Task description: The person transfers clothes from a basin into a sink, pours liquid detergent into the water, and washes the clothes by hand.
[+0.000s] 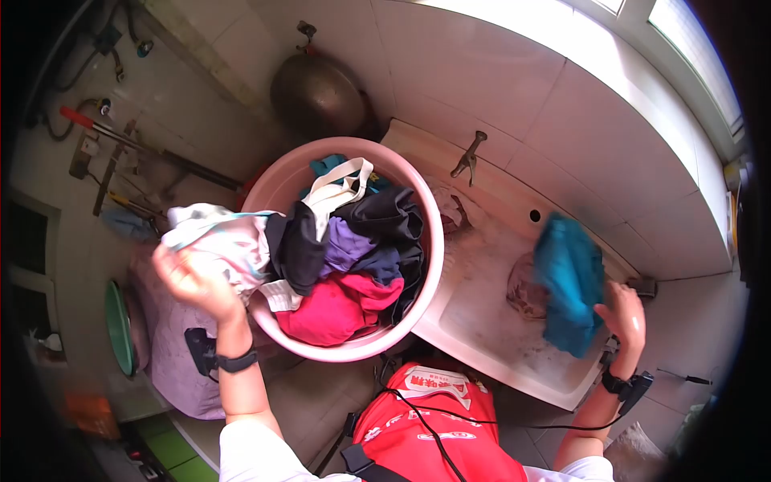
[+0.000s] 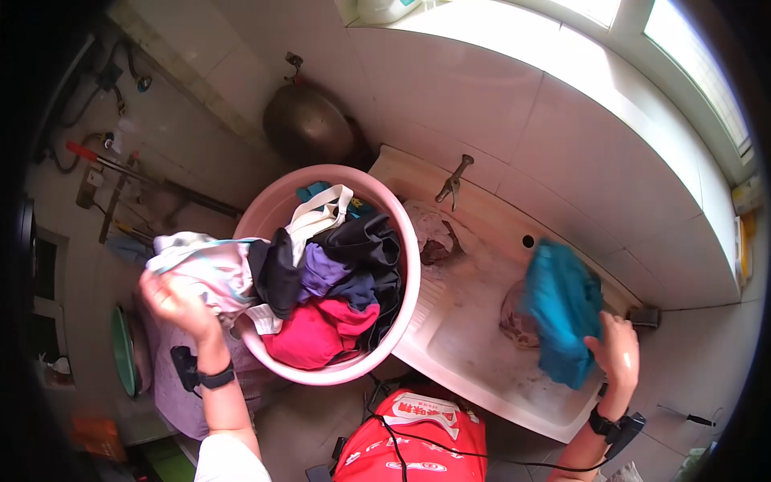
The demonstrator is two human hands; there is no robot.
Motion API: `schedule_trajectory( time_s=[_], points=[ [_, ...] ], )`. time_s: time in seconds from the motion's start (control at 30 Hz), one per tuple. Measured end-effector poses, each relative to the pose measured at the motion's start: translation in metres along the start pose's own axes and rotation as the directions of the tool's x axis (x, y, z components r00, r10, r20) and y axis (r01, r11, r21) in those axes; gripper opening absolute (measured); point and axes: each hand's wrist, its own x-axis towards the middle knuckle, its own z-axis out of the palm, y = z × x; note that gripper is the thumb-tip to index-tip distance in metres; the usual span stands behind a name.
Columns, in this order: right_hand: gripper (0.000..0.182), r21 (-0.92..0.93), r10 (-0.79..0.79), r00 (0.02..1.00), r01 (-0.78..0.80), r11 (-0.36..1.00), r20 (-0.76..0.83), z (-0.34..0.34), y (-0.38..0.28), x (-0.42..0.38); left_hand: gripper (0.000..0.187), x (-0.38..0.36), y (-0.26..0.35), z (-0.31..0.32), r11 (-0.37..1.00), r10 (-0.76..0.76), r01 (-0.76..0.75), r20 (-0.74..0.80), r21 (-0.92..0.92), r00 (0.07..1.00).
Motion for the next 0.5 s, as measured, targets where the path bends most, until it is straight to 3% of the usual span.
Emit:
schedule_trajectory(
  time_s=[0.03, 0.1, 0.13, 0.17, 0.2, 0.23, 0.27, 0.3, 0.37, 0.43, 0.5],
  points=[
    [0.054, 0.122, -0.159, 0.972, 0.182, 0.976, -0.171, 0.018, 0.002, 0.003, 0.015, 0.011, 0.027, 0.003, 0.987, 0.037, -0.049, -0.080, -0.150, 0.996],
    [0.055, 0.471, -0.186, 0.964, 0.255, 0.844, -0.189, 0.000, -0.053, -0.006, 0.020, 0.025, 0.088, 0.015, 0.975, 0.054, -0.104, -0.247, -0.197, 0.968],
    [0.057, 0.534, -0.306, 0.934, 0.357, 0.766, -0.186, -0.004, -0.073, -0.007, 0.020, 0.015, 0.097, 0.017, 0.974, 0.059, -0.109, -0.246, -0.197, 0.968],
    [0.059, 0.590, -0.419, 0.887, 0.446, 0.673, -0.193, -0.006, -0.093, -0.007, 0.021, 0.003, 0.103, 0.015, 0.938, 0.133, -0.101, 0.077, -0.331, 0.988],
    [0.063, 0.669, -0.497, 0.834, 0.513, 0.538, -0.240, -0.009, -0.119, -0.010, 0.023, -0.011, 0.108, 0.013, 0.888, 0.239, -0.044, 0.377, -0.458, 0.895],
    [0.068, 0.731, -0.553, 0.779, 0.556, 0.395, -0.294, -0.008, -0.144, -0.015, 0.025, -0.028, 0.114, 0.014, 0.827, 0.366, 0.060, 0.616, -0.560, 0.697],
    [0.064, 0.772, -0.558, 0.715, 0.606, 0.192, -0.422, -0.002, -0.169, -0.023, 0.028, -0.046, 0.122, 0.020, 0.762, 0.505, 0.193, 0.754, -0.618, 0.419],
    [0.060, 0.770, -0.530, 0.648, 0.638, -0.015, -0.547, 0.005, -0.179, -0.027, 0.032, -0.054, 0.148, 0.040, 0.703, 0.633, 0.340, 0.767, -0.625, 0.099],
    [0.057, 0.780, -0.443, 0.671, 0.614, -0.119, -0.595, 0.015, -0.171, -0.037, 0.030, -0.079, 0.235, 0.078, 0.267, 0.546, 0.633, 0.655, -0.727, 0.522],
    [0.054, 0.797, -0.282, 0.750, 0.592, -0.117, -0.599, 0.025, -0.141, -0.044, 0.028, -0.126, 0.248, 0.075, 0.166, 0.479, 0.684, 0.665, -0.710, 0.574],
    [0.051, 0.802, -0.072, 0.799, 0.593, -0.068, -0.597, 0.046, -0.100, -0.048, 0.029, -0.137, 0.241, 0.077, 0.143, 0.478, 0.704, 0.672, -0.695, 0.566]
  ],
)
